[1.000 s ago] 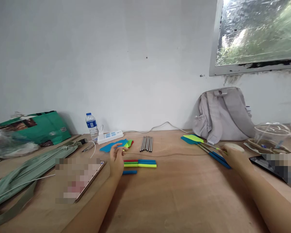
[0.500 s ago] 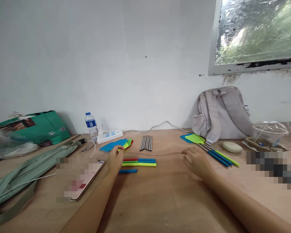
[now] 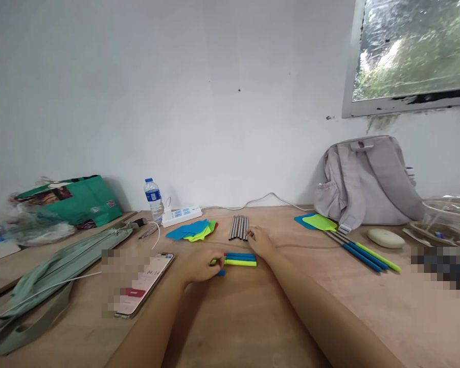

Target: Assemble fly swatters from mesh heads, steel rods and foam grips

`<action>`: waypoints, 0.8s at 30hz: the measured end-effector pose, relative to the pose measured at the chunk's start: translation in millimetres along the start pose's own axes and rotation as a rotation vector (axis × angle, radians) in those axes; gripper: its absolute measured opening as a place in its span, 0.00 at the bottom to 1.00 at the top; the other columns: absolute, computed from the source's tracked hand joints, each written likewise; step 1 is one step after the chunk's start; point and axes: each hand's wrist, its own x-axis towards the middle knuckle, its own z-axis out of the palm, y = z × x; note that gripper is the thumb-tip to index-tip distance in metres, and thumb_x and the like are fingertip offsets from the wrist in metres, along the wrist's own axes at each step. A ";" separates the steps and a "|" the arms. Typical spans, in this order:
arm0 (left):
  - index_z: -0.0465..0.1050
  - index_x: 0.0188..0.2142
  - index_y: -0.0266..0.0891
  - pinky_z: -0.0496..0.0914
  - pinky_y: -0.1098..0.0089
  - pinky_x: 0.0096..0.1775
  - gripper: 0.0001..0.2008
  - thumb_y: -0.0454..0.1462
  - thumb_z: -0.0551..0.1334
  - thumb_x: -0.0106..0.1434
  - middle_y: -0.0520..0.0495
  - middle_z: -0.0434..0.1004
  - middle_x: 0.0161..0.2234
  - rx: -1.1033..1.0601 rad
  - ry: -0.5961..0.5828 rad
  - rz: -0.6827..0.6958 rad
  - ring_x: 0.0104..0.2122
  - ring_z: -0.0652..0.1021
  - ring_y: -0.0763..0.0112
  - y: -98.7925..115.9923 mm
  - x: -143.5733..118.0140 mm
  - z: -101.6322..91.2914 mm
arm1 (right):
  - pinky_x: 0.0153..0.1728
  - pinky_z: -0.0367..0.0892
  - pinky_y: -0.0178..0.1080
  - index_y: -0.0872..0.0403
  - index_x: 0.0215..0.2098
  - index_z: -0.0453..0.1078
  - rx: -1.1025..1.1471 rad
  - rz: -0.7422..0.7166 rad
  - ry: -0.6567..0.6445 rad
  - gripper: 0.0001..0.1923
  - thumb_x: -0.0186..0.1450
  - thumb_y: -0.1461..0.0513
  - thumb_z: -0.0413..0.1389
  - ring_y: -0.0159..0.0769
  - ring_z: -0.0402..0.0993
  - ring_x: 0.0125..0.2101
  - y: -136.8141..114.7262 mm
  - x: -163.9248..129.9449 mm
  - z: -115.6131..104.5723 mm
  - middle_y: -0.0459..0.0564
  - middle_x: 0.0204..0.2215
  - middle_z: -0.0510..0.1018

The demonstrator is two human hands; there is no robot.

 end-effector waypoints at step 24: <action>0.72 0.25 0.41 0.55 0.75 0.20 0.05 0.38 0.61 0.46 0.54 0.67 0.20 -0.164 -0.282 -0.154 0.20 0.66 0.75 7.2 -3.2 2.1 | 0.33 0.56 0.36 0.56 0.37 0.64 -0.196 0.233 -0.101 0.09 0.61 0.61 0.46 0.38 0.67 0.36 37.4 -7.6 -16.9 0.55 0.35 0.72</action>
